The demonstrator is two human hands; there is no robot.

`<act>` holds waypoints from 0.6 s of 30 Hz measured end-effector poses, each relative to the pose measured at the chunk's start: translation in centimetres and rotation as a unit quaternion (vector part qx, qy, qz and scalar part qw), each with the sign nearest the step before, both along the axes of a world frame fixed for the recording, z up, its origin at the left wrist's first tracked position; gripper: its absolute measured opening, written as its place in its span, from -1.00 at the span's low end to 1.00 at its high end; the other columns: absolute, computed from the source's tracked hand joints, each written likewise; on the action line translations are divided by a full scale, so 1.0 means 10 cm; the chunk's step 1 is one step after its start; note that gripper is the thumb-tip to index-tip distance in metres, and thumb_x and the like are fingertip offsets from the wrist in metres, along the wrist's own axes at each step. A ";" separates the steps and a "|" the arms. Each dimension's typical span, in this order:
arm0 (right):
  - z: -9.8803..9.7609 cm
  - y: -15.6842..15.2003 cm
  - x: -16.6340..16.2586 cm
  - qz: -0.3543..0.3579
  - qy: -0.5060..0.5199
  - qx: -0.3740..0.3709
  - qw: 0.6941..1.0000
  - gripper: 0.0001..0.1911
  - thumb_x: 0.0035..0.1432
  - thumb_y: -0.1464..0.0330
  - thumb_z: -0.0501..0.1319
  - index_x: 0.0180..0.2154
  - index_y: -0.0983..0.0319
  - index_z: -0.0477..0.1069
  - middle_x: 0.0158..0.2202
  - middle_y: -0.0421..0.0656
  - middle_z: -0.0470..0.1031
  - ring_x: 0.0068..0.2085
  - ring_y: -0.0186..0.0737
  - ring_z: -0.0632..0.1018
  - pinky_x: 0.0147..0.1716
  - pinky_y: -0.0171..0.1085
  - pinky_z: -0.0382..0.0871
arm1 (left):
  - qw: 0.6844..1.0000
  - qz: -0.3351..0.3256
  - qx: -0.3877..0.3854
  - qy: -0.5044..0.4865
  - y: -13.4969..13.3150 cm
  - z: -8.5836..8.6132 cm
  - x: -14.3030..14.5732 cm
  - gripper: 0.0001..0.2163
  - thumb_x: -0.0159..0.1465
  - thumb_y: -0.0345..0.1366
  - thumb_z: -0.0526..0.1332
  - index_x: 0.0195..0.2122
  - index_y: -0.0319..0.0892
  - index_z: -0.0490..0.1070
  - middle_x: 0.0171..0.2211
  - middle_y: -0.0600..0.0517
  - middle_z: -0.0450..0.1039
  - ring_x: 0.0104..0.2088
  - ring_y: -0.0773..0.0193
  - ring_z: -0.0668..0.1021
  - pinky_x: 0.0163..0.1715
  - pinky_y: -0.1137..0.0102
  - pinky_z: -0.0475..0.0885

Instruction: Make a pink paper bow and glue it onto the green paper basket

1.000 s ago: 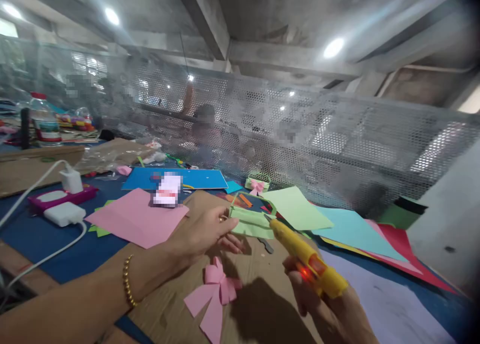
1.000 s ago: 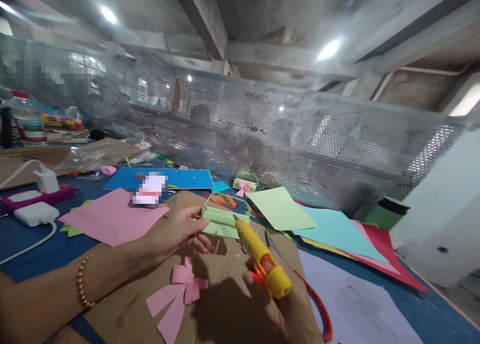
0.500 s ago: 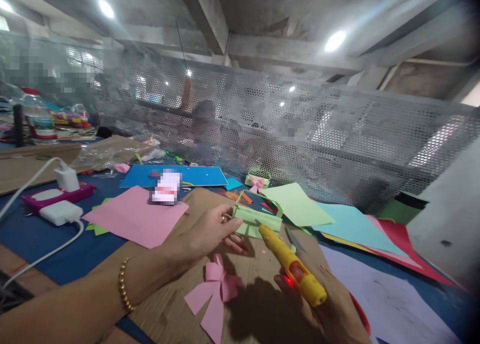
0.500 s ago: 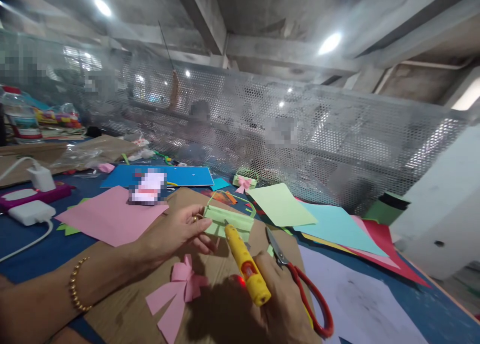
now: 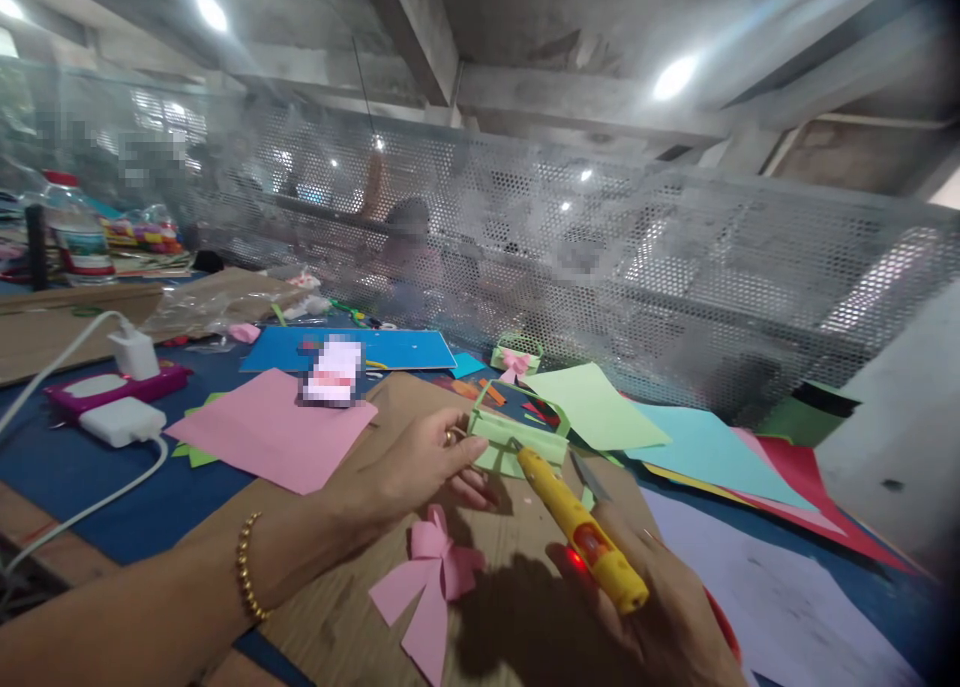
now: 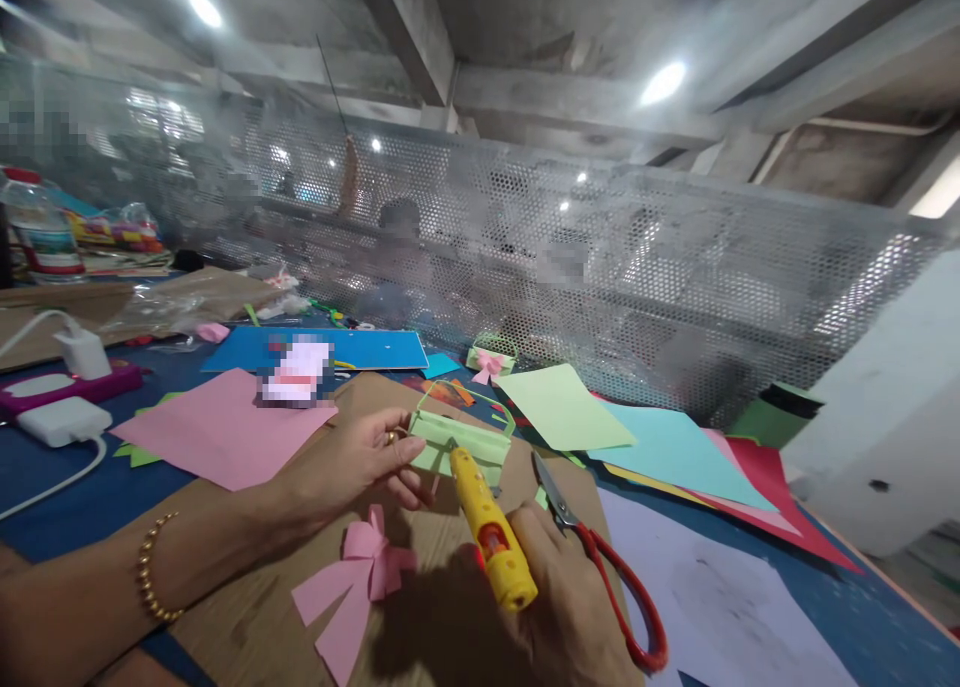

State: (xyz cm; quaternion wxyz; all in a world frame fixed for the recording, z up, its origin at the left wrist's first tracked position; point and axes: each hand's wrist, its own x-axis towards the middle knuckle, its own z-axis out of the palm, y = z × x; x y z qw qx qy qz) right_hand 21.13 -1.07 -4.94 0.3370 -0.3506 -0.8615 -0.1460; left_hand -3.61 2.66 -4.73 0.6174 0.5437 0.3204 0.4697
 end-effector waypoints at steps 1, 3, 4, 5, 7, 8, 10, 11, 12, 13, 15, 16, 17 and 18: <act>0.00 0.00 0.00 0.001 0.001 0.001 1.000 -0.85 0.35 0.25 0.14 -0.30 0.08 0.25 -0.46 -0.27 0.42 -0.53 -0.29 0.51 -0.60 -0.34 0.35 | 1.000 0.000 0.000 0.000 0.00 0.00 0.00 -0.65 0.33 -0.19 0.28 0.03 -0.33 0.38 -0.33 -0.20 0.61 -0.39 0.14 0.68 -0.39 0.37 0.55; -0.01 0.00 0.01 0.002 0.003 0.002 1.000 -0.87 0.35 0.27 0.14 -0.30 0.08 0.26 -0.43 -0.25 0.46 -0.51 -0.28 0.54 -0.58 -0.33 0.37 | 1.000 0.002 0.003 -0.002 0.00 0.01 -0.01 -0.65 0.33 -0.19 0.28 0.03 -0.32 0.38 -0.33 -0.20 0.61 -0.40 0.14 0.68 -0.40 0.37 0.55; -0.02 0.01 0.01 0.000 0.004 0.003 1.000 -0.89 0.35 0.28 0.14 -0.29 0.08 0.27 -0.42 -0.25 0.47 -0.52 -0.28 0.54 -0.58 -0.33 0.37 | 1.000 0.002 0.005 -0.003 0.00 0.01 -0.01 -0.66 0.33 -0.20 0.28 0.03 -0.32 0.39 -0.32 -0.19 0.61 -0.40 0.14 0.68 -0.40 0.37 0.55; -0.03 0.01 0.01 -0.002 0.006 0.001 1.000 -0.91 0.34 0.28 0.15 -0.27 0.08 0.28 -0.43 -0.26 0.46 -0.53 -0.28 0.53 -0.59 -0.32 0.37 | 1.000 0.002 0.007 -0.004 0.00 0.01 -0.01 -0.66 0.33 -0.20 0.29 0.03 -0.31 0.39 -0.31 -0.19 0.61 -0.39 0.14 0.68 -0.40 0.37 0.55; -0.05 0.01 0.00 -0.003 0.017 -0.008 1.000 -0.94 0.34 0.28 0.15 -0.24 0.08 0.31 -0.43 -0.26 0.46 -0.53 -0.28 0.52 -0.60 -0.32 0.36 | 1.000 0.001 0.007 -0.007 0.00 0.01 0.00 -0.65 0.32 -0.20 0.29 0.03 -0.31 0.39 -0.32 -0.19 0.61 -0.39 0.13 0.68 -0.41 0.37 0.55; -0.05 0.01 0.01 -0.004 0.022 -0.014 1.000 -0.94 0.34 0.27 0.15 -0.24 0.08 0.32 -0.41 -0.24 0.48 -0.52 -0.27 0.53 -0.59 -0.32 0.36 | 1.000 0.001 0.005 -0.008 0.00 0.01 0.00 -0.65 0.32 -0.19 0.30 0.03 -0.31 0.39 -0.34 -0.18 0.61 -0.39 0.13 0.68 -0.41 0.38 0.55; -0.06 0.01 0.02 -0.005 0.033 -0.024 0.999 -0.93 0.34 0.25 0.17 -0.24 0.08 0.33 -0.34 -0.19 0.53 -0.46 -0.24 0.57 -0.57 -0.32 0.39 | 1.000 0.001 -0.001 -0.010 0.00 0.00 0.00 -0.67 0.32 -0.18 0.30 -0.01 -0.30 0.39 -0.37 -0.18 0.61 -0.41 0.13 0.68 -0.42 0.38 0.54; -0.07 0.01 0.03 -0.004 0.035 -0.025 0.999 -0.92 0.34 0.24 0.17 -0.23 0.08 0.34 -0.30 -0.16 0.55 -0.44 -0.23 0.59 -0.55 -0.32 0.41 | 1.000 0.003 -0.005 -0.011 0.00 -0.01 0.00 -0.67 0.32 -0.18 0.31 -0.02 -0.30 0.39 -0.39 -0.17 0.61 -0.42 0.14 0.68 -0.42 0.39 0.54; -0.07 0.01 0.04 -0.006 0.031 -0.026 0.999 -0.92 0.34 0.24 0.16 -0.20 0.09 0.36 -0.27 -0.14 0.57 -0.41 -0.22 0.60 -0.53 -0.31 0.43 | 1.000 0.003 -0.009 -0.012 0.00 -0.01 -0.01 -0.68 0.32 -0.18 0.31 -0.03 -0.29 0.38 -0.41 -0.16 0.61 -0.43 0.15 0.68 -0.43 0.39 0.54; -0.07 0.01 0.06 -0.011 0.021 -0.029 0.999 -0.90 0.35 0.23 0.16 -0.16 0.09 0.37 -0.26 -0.14 0.57 -0.41 -0.21 0.61 -0.52 -0.31 0.45 | 1.000 0.004 -0.012 -0.013 0.00 -0.01 -0.01 -0.68 0.32 -0.18 0.31 -0.03 -0.29 0.38 -0.42 -0.15 0.61 -0.44 0.16 0.67 -0.44 0.40 0.53; -0.07 0.01 0.08 -0.024 0.000 -0.034 0.999 -0.83 0.36 0.22 0.14 -0.07 0.09 0.39 -0.29 -0.15 0.57 -0.43 -0.21 0.60 -0.52 -0.31 0.47 | 1.000 0.004 -0.017 -0.013 0.00 -0.01 -0.01 -0.69 0.32 -0.19 0.30 -0.03 -0.28 0.38 -0.44 -0.14 0.61 -0.45 0.17 0.67 -0.45 0.42 0.52; -0.07 0.01 0.09 -0.031 -0.008 -0.039 0.999 -0.80 0.36 0.21 0.14 -0.04 0.09 0.39 -0.32 -0.16 0.57 -0.46 -0.21 0.60 -0.52 -0.30 0.48 | 1.000 0.005 -0.017 -0.013 0.00 0.00 -0.01 -0.70 0.33 -0.19 0.29 -0.03 -0.28 0.38 -0.44 -0.13 0.61 -0.45 0.18 0.67 -0.45 0.42 0.52; -0.08 0.01 0.10 -0.038 -0.006 -0.043 0.998 -0.78 0.36 0.20 0.15 -0.03 0.09 0.41 -0.34 -0.17 0.57 -0.48 -0.21 0.59 -0.52 -0.30 0.49 | 1.000 0.005 -0.018 -0.013 0.00 0.00 -0.01 -0.71 0.34 -0.20 0.28 -0.03 -0.28 0.38 -0.45 -0.13 0.60 -0.45 0.19 0.67 -0.44 0.43 0.52; -0.08 0.01 0.10 -0.043 0.003 -0.049 0.998 -0.77 0.35 0.18 0.16 -0.03 0.08 0.43 -0.36 -0.18 0.57 -0.49 -0.20 0.59 -0.52 -0.29 0.49 | 1.000 0.005 -0.017 -0.012 0.01 0.00 -0.01 -0.72 0.34 -0.20 0.27 -0.03 -0.27 0.38 -0.44 -0.13 0.61 -0.45 0.19 0.67 -0.44 0.42 0.53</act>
